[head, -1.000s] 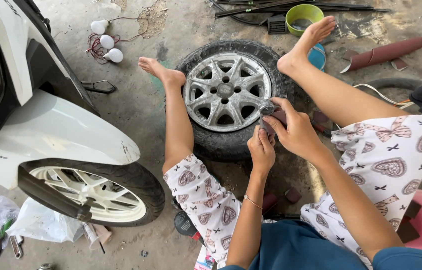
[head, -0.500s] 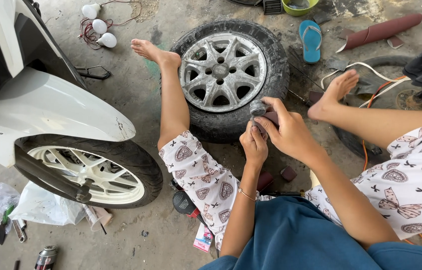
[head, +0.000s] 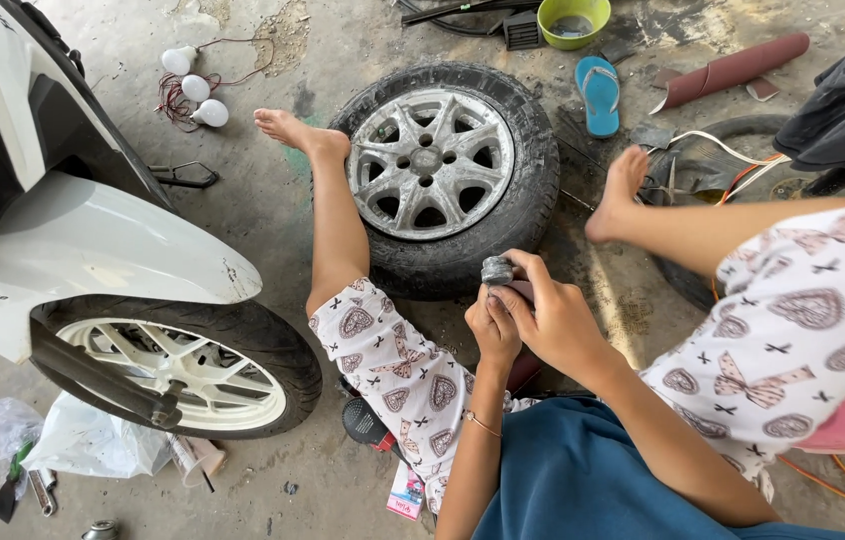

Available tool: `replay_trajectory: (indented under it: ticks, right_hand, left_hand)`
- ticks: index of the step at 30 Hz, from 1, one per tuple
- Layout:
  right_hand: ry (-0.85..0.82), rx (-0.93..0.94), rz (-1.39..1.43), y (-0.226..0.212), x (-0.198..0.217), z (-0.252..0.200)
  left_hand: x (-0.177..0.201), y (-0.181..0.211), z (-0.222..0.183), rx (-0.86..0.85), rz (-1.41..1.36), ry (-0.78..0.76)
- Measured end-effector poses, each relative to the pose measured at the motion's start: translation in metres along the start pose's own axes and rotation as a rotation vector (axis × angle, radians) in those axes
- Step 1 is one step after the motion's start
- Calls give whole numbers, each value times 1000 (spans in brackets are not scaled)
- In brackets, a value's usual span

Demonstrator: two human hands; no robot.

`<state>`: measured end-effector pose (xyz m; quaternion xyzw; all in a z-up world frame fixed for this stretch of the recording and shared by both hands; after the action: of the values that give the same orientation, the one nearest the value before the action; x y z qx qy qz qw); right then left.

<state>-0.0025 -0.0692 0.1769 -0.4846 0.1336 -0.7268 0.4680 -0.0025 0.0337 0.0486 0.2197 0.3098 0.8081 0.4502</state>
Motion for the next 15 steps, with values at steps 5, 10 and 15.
replay_trajectory:
  ticks: [5,10,15]
  right_hand:
    - [9,-6,24,-1,1,1]
    - [10,10,11,3,3,10]
    - [32,-16,12,4,6,18]
  left_hand:
    - [1,10,12,0,-19,5]
    - [-6,1,14,30,-22,11]
    - [-11,6,24,44,-45,-6]
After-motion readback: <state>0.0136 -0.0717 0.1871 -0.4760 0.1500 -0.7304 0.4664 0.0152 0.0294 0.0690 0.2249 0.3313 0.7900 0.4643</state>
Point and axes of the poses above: each hand's wrist, its own z-axis towards the middle knuckle, its own x-axis out of the back of the hand, y = z × x, the point moved 10 cm from there along z, towards the middle knuckle
